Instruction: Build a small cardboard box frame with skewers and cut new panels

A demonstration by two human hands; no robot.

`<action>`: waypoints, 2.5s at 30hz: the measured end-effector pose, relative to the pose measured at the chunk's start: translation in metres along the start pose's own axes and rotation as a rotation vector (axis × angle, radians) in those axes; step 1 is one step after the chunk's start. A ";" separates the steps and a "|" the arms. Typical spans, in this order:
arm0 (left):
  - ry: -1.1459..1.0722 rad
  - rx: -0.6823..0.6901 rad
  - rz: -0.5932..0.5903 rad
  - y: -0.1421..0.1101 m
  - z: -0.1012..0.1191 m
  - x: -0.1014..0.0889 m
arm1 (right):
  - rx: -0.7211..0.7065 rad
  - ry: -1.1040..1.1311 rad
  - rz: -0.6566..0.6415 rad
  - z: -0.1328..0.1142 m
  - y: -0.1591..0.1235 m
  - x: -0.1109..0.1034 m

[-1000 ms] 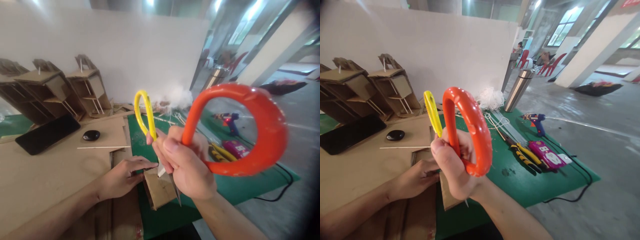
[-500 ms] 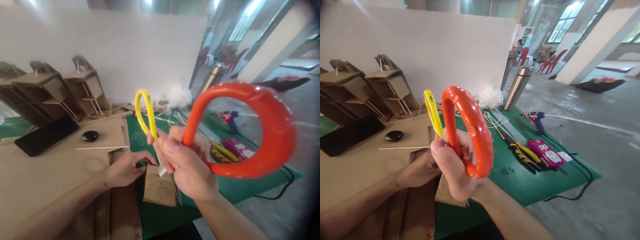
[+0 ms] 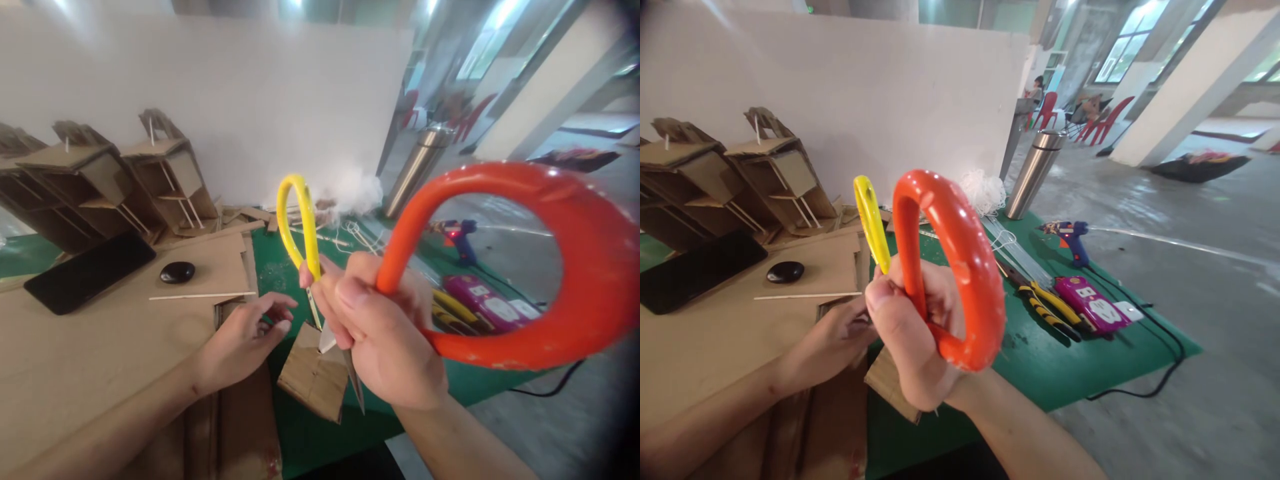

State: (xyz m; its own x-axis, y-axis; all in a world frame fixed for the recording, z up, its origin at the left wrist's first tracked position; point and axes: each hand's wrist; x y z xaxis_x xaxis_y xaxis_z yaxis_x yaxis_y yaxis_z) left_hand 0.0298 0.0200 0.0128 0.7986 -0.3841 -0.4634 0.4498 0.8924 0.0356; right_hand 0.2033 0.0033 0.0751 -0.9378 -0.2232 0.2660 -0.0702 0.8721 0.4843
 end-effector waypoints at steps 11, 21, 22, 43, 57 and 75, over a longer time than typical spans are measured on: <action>0.422 -0.039 -0.019 -0.042 0.032 0.030 | -0.075 -0.049 -0.011 0.002 0.003 0.009; 0.524 0.028 -0.177 -0.024 0.037 0.013 | -0.007 0.095 -0.078 0.005 0.006 0.005; 0.509 0.045 -0.212 -0.022 0.037 0.007 | 0.007 0.103 -0.053 0.005 0.006 0.005; 0.393 0.270 -0.130 -0.023 0.025 -0.015 | 0.003 0.124 -0.071 0.002 0.007 0.007; 0.339 0.109 -0.084 -0.028 0.027 0.012 | 0.033 0.162 -0.116 0.000 0.005 0.015; 0.407 0.133 -0.023 -0.029 0.011 0.004 | 0.012 0.166 -0.197 0.006 0.002 0.016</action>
State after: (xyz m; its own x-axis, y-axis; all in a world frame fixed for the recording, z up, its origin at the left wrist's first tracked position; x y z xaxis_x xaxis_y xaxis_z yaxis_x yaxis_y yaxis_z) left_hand 0.0244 -0.0103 0.0195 0.5767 -0.2546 -0.7763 0.5344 0.8363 0.1227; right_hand 0.1857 0.0038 0.0750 -0.8371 -0.4565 0.3013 -0.2508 0.8099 0.5303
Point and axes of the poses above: each hand's wrist, its own y-axis towards the middle knuckle, its own x-axis out of the palm, z = x × y, and after that the axes turned 3 degrees about z, right-handed
